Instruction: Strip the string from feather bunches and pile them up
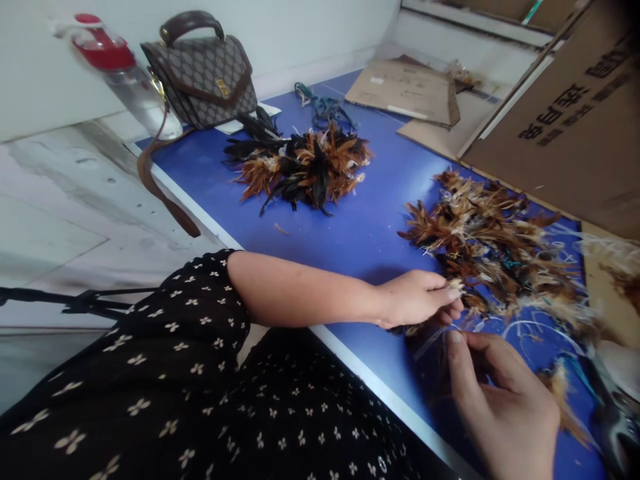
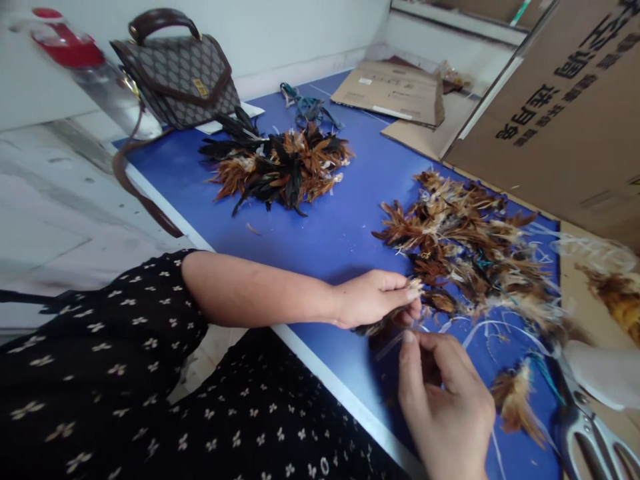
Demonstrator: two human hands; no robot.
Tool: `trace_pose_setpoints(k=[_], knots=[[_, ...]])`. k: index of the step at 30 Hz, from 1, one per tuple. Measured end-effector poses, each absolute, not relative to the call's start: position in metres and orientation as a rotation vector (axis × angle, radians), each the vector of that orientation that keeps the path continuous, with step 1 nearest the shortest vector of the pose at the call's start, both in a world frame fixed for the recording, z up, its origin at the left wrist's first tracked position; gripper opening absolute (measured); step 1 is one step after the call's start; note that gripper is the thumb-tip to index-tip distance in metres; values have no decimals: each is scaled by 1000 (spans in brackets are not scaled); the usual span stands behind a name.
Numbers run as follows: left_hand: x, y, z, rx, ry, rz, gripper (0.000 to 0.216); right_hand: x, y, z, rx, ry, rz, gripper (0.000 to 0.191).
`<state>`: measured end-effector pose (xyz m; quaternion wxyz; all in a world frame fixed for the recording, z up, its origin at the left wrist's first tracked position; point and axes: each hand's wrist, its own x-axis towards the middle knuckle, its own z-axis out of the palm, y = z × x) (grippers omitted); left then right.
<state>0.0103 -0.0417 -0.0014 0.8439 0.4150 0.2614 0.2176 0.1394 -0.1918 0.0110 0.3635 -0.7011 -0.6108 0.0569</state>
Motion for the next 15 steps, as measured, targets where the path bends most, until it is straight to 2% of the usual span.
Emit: trace_pose_setpoints(k=[6, 15], knots=[[14, -51, -12, 928, 509, 477, 18, 139, -181, 0, -1869, -1516, 83, 37], [11, -55, -16, 1005, 505, 448, 20, 142, -177, -12, -1926, -1514, 71, 38]])
